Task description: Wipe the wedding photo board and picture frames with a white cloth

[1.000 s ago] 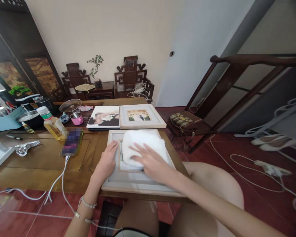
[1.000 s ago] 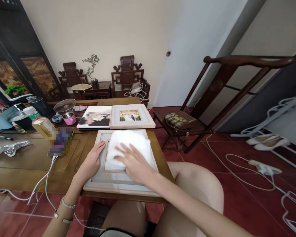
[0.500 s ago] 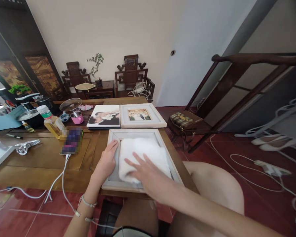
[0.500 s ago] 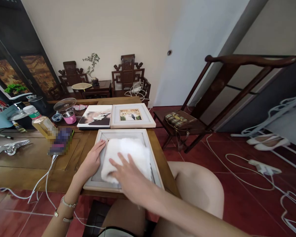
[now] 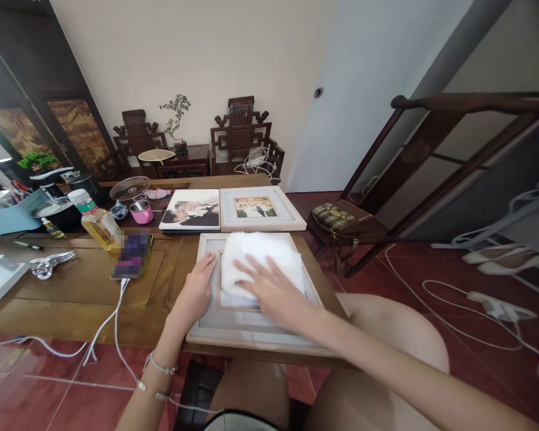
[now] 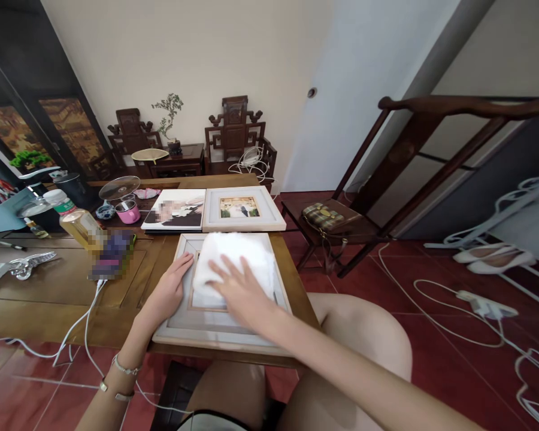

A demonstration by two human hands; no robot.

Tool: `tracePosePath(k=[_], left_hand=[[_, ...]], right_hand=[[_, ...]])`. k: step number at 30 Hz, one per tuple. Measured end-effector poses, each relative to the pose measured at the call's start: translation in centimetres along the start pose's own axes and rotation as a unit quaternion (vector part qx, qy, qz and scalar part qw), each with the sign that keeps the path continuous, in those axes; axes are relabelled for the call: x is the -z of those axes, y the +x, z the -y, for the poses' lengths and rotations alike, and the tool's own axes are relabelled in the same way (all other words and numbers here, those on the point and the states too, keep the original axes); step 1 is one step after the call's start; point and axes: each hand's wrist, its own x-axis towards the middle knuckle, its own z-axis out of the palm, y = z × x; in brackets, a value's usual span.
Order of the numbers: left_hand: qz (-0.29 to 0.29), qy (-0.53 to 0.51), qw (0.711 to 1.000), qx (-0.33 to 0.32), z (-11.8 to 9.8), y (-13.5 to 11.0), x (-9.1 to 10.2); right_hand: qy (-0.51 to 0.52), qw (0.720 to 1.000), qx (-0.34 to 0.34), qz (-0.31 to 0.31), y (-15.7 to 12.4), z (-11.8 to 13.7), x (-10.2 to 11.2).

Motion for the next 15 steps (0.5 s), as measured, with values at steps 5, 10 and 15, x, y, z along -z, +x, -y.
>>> tracePosePath(k=[5, 10, 15], left_hand=[[0.004, -0.014, 1.000, -0.001, 0.1, 0.0, 0.1], [-0.024, -0.029, 0.999, -0.019, 0.6, 0.1, -0.2], [-0.020, -0.013, 1.000, -0.020, 0.6, 0.0, -0.2]], right_hand=[[-0.098, 0.992, -0.051, -0.064, 5.1, -3.3, 0.8], [-0.094, 0.995, -0.033, -0.002, 4.7, -0.7, -0.2], [-0.004, 0.996, 0.036, 0.081, -0.7, 3.1, 1.1]])
